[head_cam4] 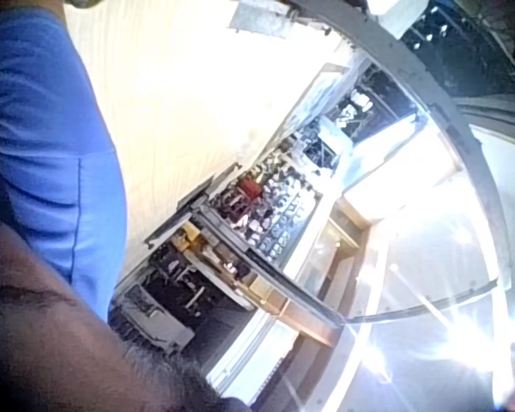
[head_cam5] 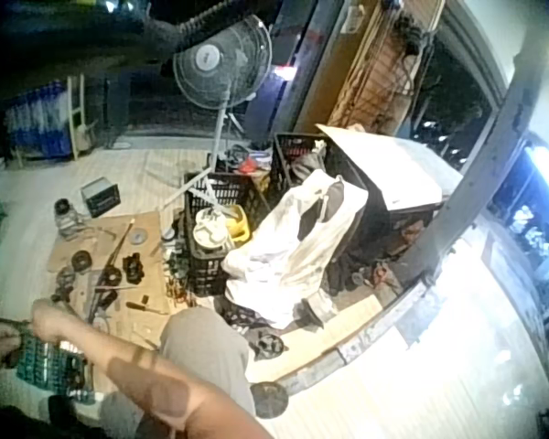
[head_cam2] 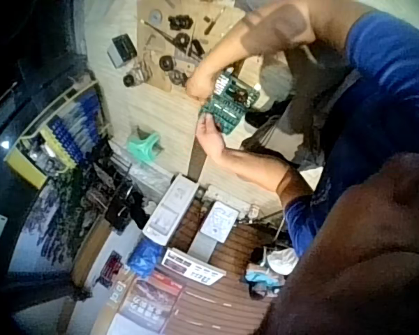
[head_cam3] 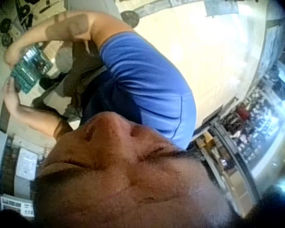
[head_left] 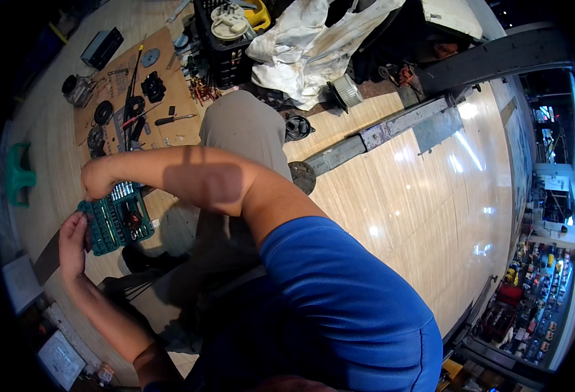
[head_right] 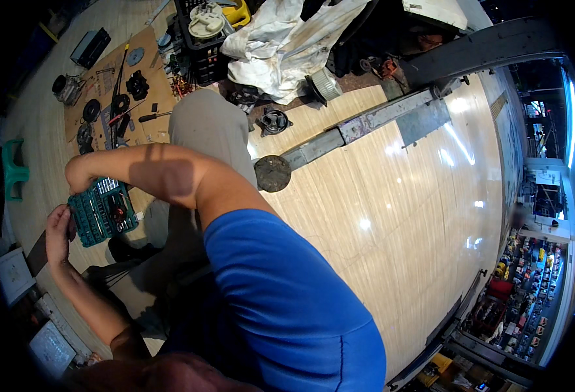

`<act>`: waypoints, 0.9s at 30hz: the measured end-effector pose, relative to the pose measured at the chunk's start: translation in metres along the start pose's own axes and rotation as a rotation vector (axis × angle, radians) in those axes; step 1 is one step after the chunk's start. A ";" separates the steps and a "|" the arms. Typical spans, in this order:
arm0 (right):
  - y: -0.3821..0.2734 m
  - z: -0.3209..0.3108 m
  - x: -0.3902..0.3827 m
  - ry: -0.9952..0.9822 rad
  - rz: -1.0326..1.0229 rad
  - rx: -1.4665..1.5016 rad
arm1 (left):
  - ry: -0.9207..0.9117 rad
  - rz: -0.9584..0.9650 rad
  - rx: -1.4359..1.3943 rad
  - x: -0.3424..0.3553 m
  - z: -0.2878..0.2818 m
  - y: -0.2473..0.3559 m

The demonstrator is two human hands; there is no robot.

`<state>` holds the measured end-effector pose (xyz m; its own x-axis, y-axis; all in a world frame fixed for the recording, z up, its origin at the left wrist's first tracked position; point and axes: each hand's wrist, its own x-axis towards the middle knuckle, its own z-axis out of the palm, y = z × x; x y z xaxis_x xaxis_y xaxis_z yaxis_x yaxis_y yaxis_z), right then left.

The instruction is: The person works on an alternator stator by hand, handling individual wires and components while sitting on the floor.

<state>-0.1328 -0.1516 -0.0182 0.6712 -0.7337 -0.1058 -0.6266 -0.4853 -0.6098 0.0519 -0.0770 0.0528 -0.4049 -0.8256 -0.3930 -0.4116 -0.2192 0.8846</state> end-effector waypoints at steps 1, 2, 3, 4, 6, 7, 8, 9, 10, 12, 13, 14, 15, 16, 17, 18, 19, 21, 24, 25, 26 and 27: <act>0.002 0.001 0.001 0.003 0.005 0.002 | 0.041 -0.059 0.235 0.006 0.006 0.000; -0.001 0.001 0.004 0.034 0.033 -0.001 | 0.078 -0.065 0.290 0.012 0.003 -0.005; -0.003 0.001 0.004 0.066 0.065 -0.006 | 0.078 -0.063 0.293 0.019 0.001 -0.011; -0.006 0.001 0.001 0.066 0.065 -0.004 | 0.184 -0.032 0.255 0.026 -0.001 -0.021; -0.025 0.002 -0.006 0.189 0.066 0.192 | 0.313 -0.014 0.215 0.034 -0.020 -0.051; -0.035 0.001 -0.014 0.181 0.054 0.194 | 0.410 0.047 0.077 0.038 -0.035 -0.070; -0.044 -0.004 -0.027 0.152 0.084 0.523 | 0.499 0.112 -0.061 0.041 -0.042 -0.079; -0.046 -0.007 -0.040 0.135 0.130 0.847 | 0.485 0.116 -0.064 0.045 -0.033 -0.073; -0.043 -0.005 -0.046 0.150 0.143 0.847 | 0.418 0.186 -0.340 0.048 -0.016 -0.058; -0.044 0.006 -0.047 0.098 0.130 1.125 | 0.275 0.276 -0.712 0.045 -0.012 -0.044; -0.044 0.010 -0.045 0.100 0.130 1.126 | 0.273 0.276 -0.710 0.044 -0.016 -0.044; -0.044 0.015 -0.043 0.077 0.104 1.110 | 0.296 0.288 -0.756 0.044 -0.020 -0.044; -0.042 0.018 -0.041 0.055 0.078 1.093 | 0.319 0.299 -0.802 0.044 -0.023 -0.044; -0.043 0.018 -0.045 0.040 0.076 1.095 | 0.357 0.354 -0.803 0.038 -0.011 -0.027; -0.041 0.018 -0.044 0.039 0.077 1.096 | 0.358 0.353 -0.804 0.039 -0.024 -0.032; -0.039 0.017 -0.043 0.026 0.071 1.040 | 0.019 0.401 -0.989 0.043 -0.045 -0.043; -0.037 0.014 -0.042 0.012 0.061 0.985 | -0.329 0.443 -1.153 0.039 -0.048 -0.036; -0.031 0.004 -0.039 0.016 0.046 0.862 | -0.084 0.424 -1.157 0.023 -0.049 -0.028; -0.022 -0.007 -0.031 -0.006 -0.008 0.644 | -0.065 0.226 -0.694 -0.003 -0.036 -0.010; -0.020 -0.008 -0.027 -0.025 -0.047 0.551 | -0.060 0.226 -0.693 -0.007 -0.028 -0.006; -0.020 -0.007 -0.021 -0.028 -0.053 0.551 | -0.034 0.155 -0.500 -0.011 -0.022 -0.004; -0.023 -0.007 -0.014 -0.002 -0.032 0.421 | -0.007 0.083 -0.307 -0.012 -0.019 -0.004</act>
<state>-0.1302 -0.1335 0.0023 0.6884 -0.7206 -0.0829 -0.3890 -0.2704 -0.8806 0.0741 -0.0759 0.0585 -0.4330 -0.8438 -0.3169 -0.1117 -0.2987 0.9478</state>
